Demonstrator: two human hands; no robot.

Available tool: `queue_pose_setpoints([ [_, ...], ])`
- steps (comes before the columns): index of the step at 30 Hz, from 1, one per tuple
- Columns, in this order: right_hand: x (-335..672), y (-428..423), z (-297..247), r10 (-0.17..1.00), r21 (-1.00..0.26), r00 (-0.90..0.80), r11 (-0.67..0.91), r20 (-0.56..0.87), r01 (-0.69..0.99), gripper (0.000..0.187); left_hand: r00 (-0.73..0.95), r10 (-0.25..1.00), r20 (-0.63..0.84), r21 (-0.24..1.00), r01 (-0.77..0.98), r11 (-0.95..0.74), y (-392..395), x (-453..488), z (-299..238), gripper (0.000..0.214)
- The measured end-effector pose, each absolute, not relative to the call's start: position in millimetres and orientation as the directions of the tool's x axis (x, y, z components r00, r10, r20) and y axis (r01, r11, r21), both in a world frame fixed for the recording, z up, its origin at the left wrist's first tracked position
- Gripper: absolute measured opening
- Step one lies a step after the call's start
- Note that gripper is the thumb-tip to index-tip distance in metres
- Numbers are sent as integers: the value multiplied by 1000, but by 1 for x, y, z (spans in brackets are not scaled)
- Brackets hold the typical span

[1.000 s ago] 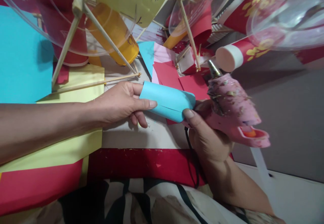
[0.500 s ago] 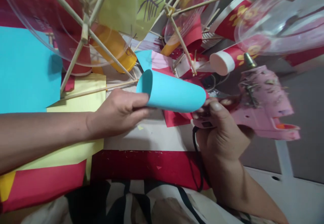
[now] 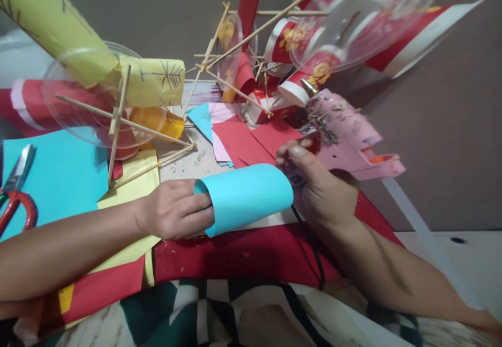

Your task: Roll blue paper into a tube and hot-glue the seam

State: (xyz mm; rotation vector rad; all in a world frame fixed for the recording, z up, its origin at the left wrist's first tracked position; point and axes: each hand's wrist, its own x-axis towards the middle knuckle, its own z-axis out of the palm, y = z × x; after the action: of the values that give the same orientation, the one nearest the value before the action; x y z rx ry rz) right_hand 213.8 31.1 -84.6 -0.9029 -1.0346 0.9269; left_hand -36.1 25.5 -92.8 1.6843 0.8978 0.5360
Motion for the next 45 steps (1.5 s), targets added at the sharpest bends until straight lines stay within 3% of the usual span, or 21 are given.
queue_pose_setpoints([
  [2,216,30,-86,941,-936,213,303,263,-181,10,669,739,79,886,292,-360,29,-39,-98,14],
  [4,217,29,-86,949,-946,208,275,239,-170,10,725,623,294,708,273,-651,32,-40,-102,12],
  [6,216,29,-86,953,-953,211,252,216,-165,12,761,408,504,321,274,-907,33,-40,-104,14],
  [8,216,29,-87,958,-958,212,231,194,-171,13,786,196,586,-102,312,-945,33,-38,-104,20],
  [9,216,29,-87,960,-959,209,225,188,-170,14,796,152,586,-226,340,-913,32,-37,-103,21],
  [10,216,29,-88,961,-961,203,222,187,-165,14,797,158,583,-269,373,-888,31,-35,-102,20],
  [15,217,30,-89,967,-963,178,211,181,-166,18,801,259,539,-299,470,-831,22,-30,-91,17],
  [17,217,30,-88,970,-966,188,187,154,-177,20,787,357,503,-258,531,-807,16,-29,-81,18],
  [20,217,30,-88,972,-971,197,166,130,-175,21,749,556,359,-140,633,-762,6,-30,-59,21],
  [22,218,30,-89,972,-973,186,174,145,-152,19,748,607,268,-65,643,-763,1,-32,-43,22],
  [27,219,31,-89,974,-975,144,190,173,-115,15,694,715,88,-79,720,-690,-1,-38,-17,20],
  [35,215,31,-84,974,-982,175,161,142,-103,14,563,784,-260,-257,742,-619,30,-21,2,17],
  [45,219,30,-86,973,-982,133,188,187,3,15,581,771,-262,-265,725,-636,36,-16,-2,19],
])
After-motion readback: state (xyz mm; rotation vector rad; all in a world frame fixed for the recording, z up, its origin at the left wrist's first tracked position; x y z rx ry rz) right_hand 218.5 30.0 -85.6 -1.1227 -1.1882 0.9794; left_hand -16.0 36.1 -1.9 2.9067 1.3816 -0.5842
